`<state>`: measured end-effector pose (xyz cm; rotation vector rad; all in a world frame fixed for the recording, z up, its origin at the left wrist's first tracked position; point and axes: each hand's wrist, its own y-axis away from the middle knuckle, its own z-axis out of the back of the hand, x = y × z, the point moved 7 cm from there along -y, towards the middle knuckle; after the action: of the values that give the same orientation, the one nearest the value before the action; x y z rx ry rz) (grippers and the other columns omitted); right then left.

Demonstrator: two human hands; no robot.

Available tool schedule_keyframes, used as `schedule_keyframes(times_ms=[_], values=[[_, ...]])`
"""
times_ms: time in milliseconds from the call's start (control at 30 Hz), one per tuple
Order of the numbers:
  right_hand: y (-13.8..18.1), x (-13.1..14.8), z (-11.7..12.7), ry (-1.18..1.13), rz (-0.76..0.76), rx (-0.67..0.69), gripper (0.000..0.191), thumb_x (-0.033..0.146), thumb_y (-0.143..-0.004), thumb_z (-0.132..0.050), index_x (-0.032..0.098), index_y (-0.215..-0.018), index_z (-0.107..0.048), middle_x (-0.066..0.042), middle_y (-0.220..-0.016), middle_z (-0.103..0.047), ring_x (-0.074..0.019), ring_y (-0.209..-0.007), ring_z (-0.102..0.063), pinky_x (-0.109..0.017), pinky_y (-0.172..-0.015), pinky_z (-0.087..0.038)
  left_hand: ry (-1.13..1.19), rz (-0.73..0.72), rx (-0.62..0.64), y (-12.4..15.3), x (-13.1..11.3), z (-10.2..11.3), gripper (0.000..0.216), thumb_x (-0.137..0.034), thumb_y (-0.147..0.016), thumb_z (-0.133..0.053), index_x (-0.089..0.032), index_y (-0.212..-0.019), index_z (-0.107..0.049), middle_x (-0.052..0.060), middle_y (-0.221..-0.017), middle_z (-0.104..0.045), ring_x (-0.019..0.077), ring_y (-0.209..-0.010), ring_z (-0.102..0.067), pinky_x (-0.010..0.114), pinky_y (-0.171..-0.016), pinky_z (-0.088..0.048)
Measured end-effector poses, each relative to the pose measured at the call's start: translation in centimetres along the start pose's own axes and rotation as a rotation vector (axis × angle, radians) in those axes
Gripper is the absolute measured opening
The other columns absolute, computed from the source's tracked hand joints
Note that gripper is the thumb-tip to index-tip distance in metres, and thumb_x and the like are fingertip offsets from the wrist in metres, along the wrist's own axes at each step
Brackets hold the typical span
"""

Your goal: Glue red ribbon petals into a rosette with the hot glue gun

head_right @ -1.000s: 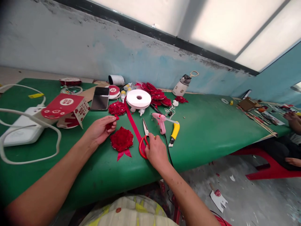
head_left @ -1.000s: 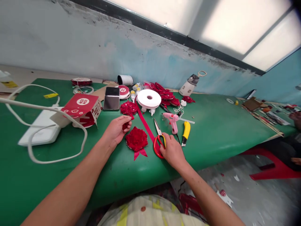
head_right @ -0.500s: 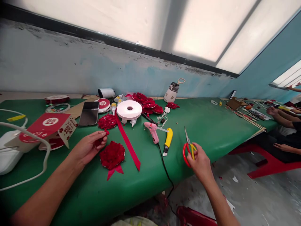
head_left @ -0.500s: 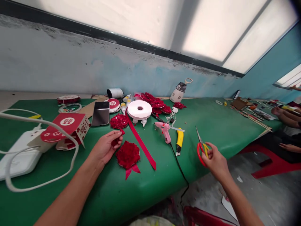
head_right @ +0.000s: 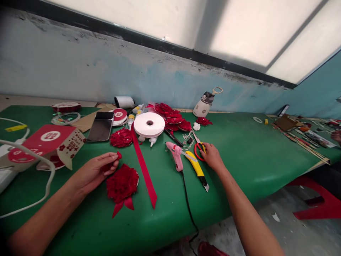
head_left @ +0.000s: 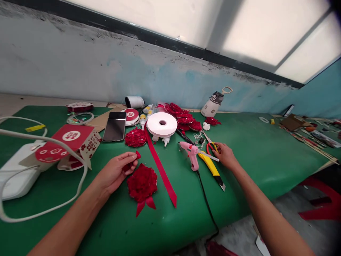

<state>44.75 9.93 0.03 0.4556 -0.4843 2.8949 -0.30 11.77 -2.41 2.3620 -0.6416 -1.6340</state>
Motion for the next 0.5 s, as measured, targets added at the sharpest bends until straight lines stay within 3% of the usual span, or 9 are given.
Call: schedule_keyframes(times_ms=[133, 200, 267, 300, 367, 500], values=[[2.2, 0.7, 3.0, -0.03, -0.057, -0.15, 0.031, 0.039, -0.084, -0.056, 0.013, -0.095, -0.069, -0.01, -0.087, -0.066, -0.0191, -0.07, -0.061, -0.034, -0.069, -0.05, -0.005, 0.035, 0.001, 0.2, 0.1, 0.2, 0.022, -0.026, -0.066, -0.079, -0.013, -0.078, -0.066, 0.001, -0.066, -0.058, 0.0065, -0.054, -0.047, 0.014, -0.043, -0.033], [4.8, 2.1, 4.8, -0.041, -0.117, -0.254, 0.036, 0.041, -0.09, -0.046, 0.012, -0.095, -0.067, -0.012, -0.087, -0.067, -0.0212, -0.073, -0.062, -0.036, -0.071, -0.05, 0.0, 0.039, 0.01, 0.2, 0.0, 0.3, 0.021, -0.025, -0.067, -0.079, -0.013, -0.078, -0.066, 0.002, -0.067, -0.058, 0.0065, -0.054, -0.048, 0.014, -0.043, -0.033], [8.0, 4.2, 6.0, -0.135, -0.18, -0.344, 0.033, 0.043, -0.089, -0.05, 0.015, -0.091, -0.068, -0.009, -0.081, -0.068, -0.0211, -0.071, -0.062, -0.035, -0.069, -0.051, 0.003, 0.036, 0.022, 0.1, 0.0, 0.3, 0.02, -0.025, -0.068, -0.078, -0.013, -0.077, -0.065, 0.002, -0.068, -0.059, 0.0067, -0.055, -0.048, 0.014, -0.043, -0.033], [9.4, 5.3, 6.0, -0.244, -0.203, -0.343, 0.03, 0.043, -0.087, -0.054, 0.016, -0.088, -0.068, -0.007, -0.076, -0.067, -0.0203, -0.068, -0.062, -0.034, -0.067, -0.051, 0.002, 0.035, 0.028, 0.1, 0.0, 0.2, 0.019, -0.024, -0.068, -0.078, -0.013, -0.077, -0.065, 0.003, -0.069, -0.06, 0.0068, -0.055, -0.049, 0.014, -0.044, -0.033], [11.3, 8.0, 4.9, -0.432, -0.205, -0.209, 0.025, 0.041, -0.086, -0.057, 0.019, -0.086, -0.068, -0.004, -0.072, -0.067, -0.0192, -0.063, -0.062, -0.032, -0.064, -0.052, -0.004, 0.029, 0.04, 0.1, 0.0, 0.0, 0.019, -0.024, -0.069, -0.078, -0.013, -0.077, -0.065, 0.004, -0.071, -0.063, 0.0071, -0.057, -0.05, 0.014, -0.045, -0.034], [11.5, 11.4, 3.7, -0.54, -0.167, -0.102, 0.023, 0.039, -0.083, -0.062, 0.019, -0.091, -0.069, -0.006, -0.084, -0.07, -0.0202, -0.071, -0.065, -0.034, -0.07, -0.054, -0.012, -0.014, 0.056, 0.3, -0.5, -0.5, 0.019, -0.023, -0.068, -0.078, -0.012, -0.075, -0.065, 0.008, -0.075, -0.067, 0.0065, -0.056, -0.05, 0.015, -0.046, -0.035]])
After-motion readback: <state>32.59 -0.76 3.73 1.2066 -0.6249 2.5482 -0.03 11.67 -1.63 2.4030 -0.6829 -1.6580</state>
